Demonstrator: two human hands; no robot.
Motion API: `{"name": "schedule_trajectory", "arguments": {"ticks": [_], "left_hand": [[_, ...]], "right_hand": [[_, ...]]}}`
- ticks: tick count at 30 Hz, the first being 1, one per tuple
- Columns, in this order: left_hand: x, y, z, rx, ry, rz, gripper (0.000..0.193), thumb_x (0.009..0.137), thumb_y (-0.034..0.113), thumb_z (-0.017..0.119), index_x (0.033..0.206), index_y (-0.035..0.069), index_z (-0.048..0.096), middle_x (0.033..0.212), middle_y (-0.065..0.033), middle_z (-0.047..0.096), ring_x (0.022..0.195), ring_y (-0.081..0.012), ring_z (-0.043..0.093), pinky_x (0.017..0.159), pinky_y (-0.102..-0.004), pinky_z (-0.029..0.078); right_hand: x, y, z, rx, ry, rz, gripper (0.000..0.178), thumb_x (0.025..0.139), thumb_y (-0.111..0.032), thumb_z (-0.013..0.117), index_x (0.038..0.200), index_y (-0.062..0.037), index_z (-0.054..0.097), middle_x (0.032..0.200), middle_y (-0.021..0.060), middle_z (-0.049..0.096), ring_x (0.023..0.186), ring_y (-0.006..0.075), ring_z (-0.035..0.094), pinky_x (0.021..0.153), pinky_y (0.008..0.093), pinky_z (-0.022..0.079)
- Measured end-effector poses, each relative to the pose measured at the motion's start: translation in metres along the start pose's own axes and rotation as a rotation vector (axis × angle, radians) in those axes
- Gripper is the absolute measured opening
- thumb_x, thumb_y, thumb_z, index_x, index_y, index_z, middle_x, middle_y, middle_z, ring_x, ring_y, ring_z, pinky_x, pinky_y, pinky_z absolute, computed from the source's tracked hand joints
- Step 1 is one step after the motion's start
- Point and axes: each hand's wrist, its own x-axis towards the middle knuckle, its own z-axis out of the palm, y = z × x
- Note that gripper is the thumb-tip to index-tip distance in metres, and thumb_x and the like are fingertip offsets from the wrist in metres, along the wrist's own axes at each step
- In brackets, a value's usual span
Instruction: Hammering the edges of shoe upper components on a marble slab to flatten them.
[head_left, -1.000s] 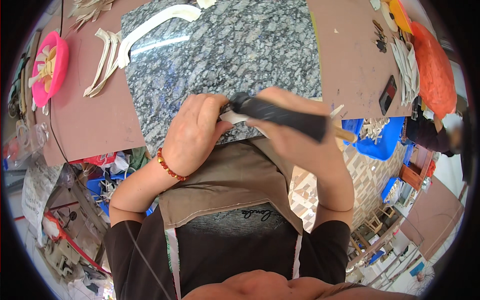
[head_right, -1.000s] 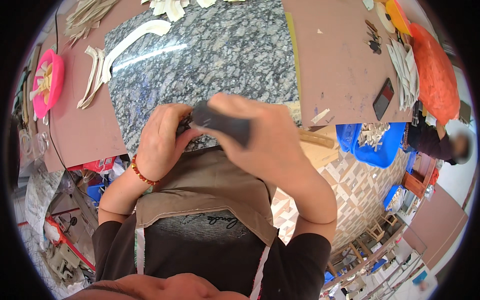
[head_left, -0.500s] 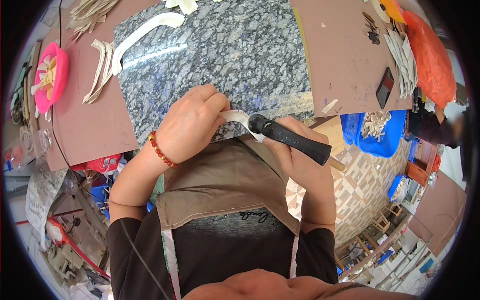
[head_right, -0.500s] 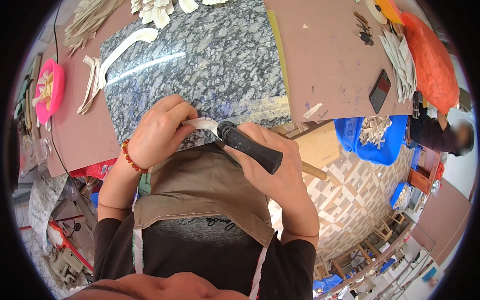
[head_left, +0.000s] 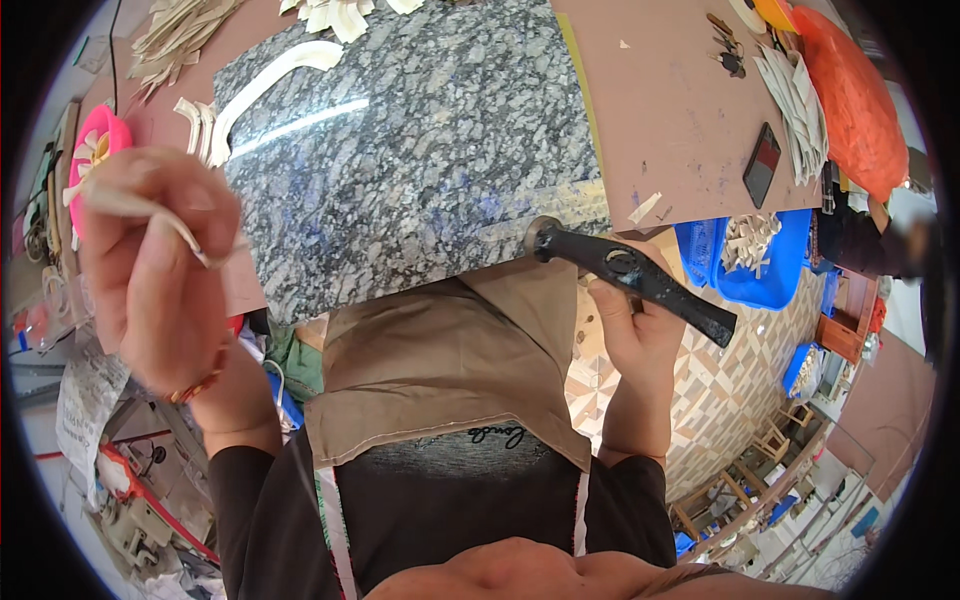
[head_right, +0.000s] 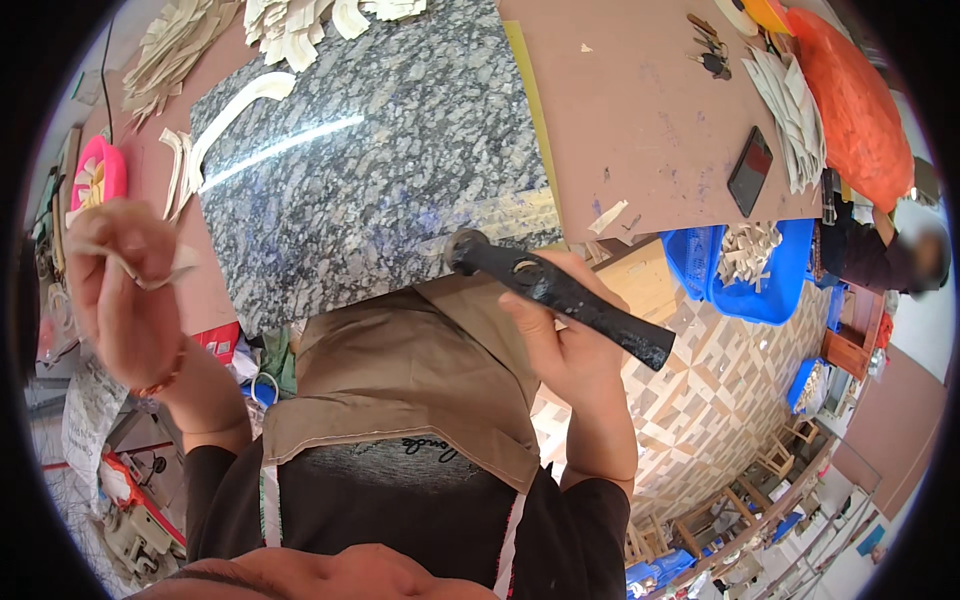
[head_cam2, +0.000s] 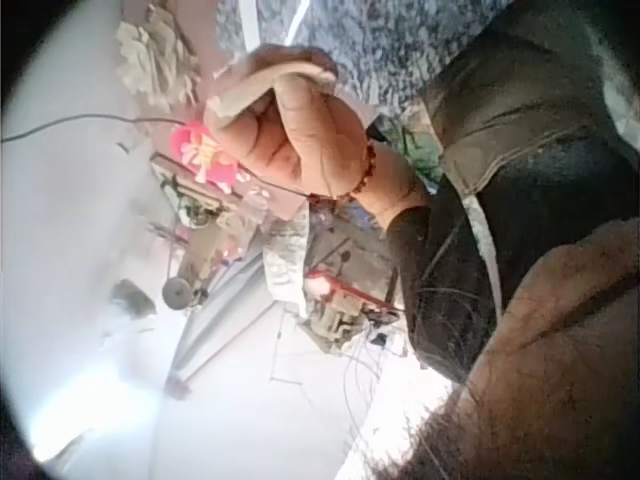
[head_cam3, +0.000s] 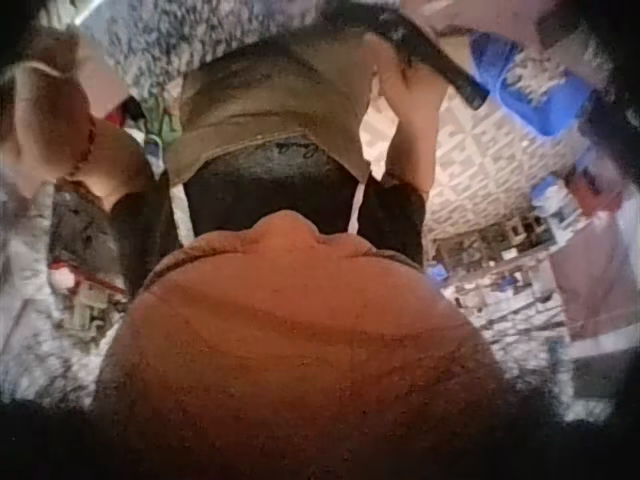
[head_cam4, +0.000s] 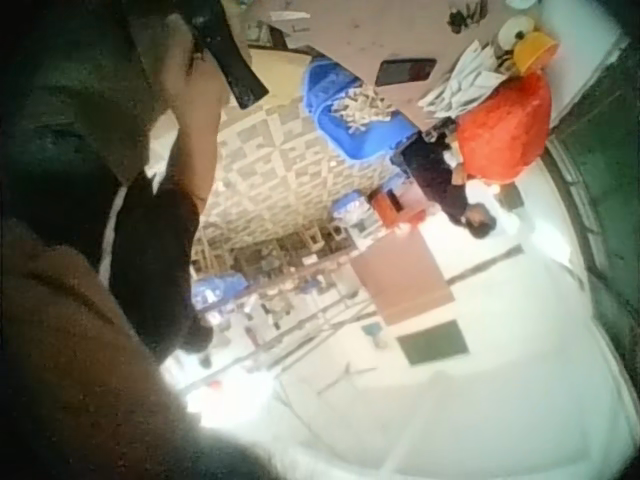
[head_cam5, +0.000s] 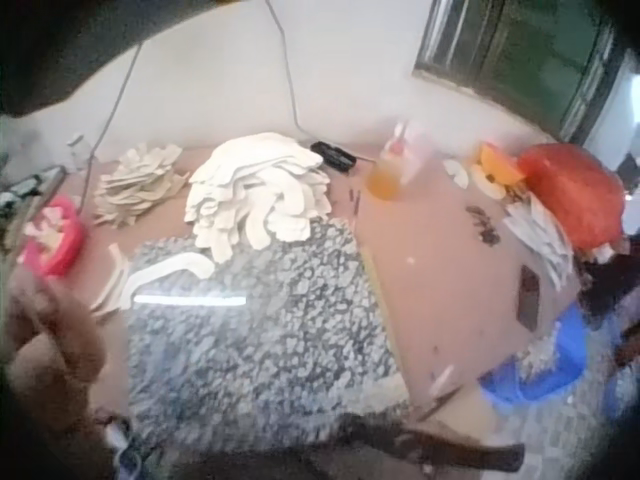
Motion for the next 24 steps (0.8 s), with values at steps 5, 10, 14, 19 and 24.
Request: {"name": "schedule_trajectory", "arguments": {"ticks": [5, 10, 14, 19, 24], "left_hand": [[0.023, -0.02, 0.054, 0.596, -0.625, -0.051, 0.016, 0.09, 0.002, 0.071, 0.106, 0.002, 0.075, 0.088, -0.0125, 0.069, 0.079, -0.0278, 0.069, 0.065, -0.037, 0.052], [-0.022, -0.104, 0.085, 0.789, -0.581, -0.097, 0.023, 0.088, 0.003, 0.077, 0.11, 0.006, 0.074, 0.085, -0.0105, 0.07, 0.078, -0.0308, 0.068, 0.068, -0.0434, 0.053], [-0.025, -0.11, 0.089, 0.924, -0.493, -0.01, 0.02, 0.087, 0.006, 0.078, 0.106, 0.005, 0.073, 0.082, -0.0096, 0.068, 0.078, -0.0322, 0.068, 0.069, -0.0445, 0.053], [-0.029, -0.106, 0.091, 0.922, -0.463, -0.023, 0.018, 0.085, 0.007, 0.079, 0.101, 0.005, 0.072, 0.083, -0.0115, 0.067, 0.081, -0.0336, 0.069, 0.074, -0.0452, 0.054], [-0.04, -0.1, 0.088, 0.853, -0.427, -0.086, 0.025, 0.087, 0.0, 0.076, 0.112, 0.003, 0.073, 0.089, -0.0123, 0.067, 0.083, -0.0335, 0.067, 0.073, -0.0447, 0.052]], "right_hand": [[0.002, 0.007, -0.014, -0.135, -0.001, 0.002, 0.026, 0.095, -0.016, 0.083, 0.112, 0.0001, 0.072, 0.08, 0.0023, 0.066, 0.067, 0.0086, 0.057, 0.063, 0.025, 0.048], [0.017, -0.003, -0.009, -0.237, -0.103, -0.002, 0.022, 0.093, -0.015, 0.083, 0.108, -0.0038, 0.072, 0.084, 0.0071, 0.07, 0.067, 0.0168, 0.066, 0.063, 0.0292, 0.052], [0.036, -0.016, 0.006, -0.397, -0.162, -0.136, 0.019, 0.09, -0.016, 0.083, 0.105, -0.0091, 0.071, 0.087, 0.0091, 0.072, 0.073, 0.0314, 0.071, 0.064, 0.0357, 0.055], [0.056, -0.012, 0.027, -0.457, -0.199, -0.197, 0.018, 0.091, -0.012, 0.081, 0.105, -0.005, 0.071, 0.084, 0.0112, 0.07, 0.07, 0.03, 0.07, 0.065, 0.0347, 0.054], [0.063, -0.015, 0.027, -0.506, -0.28, -0.065, 0.023, 0.097, -0.03, 0.076, 0.103, -0.0123, 0.062, 0.083, 0.0082, 0.07, 0.077, 0.0375, 0.07, 0.063, 0.0467, 0.052]]}}
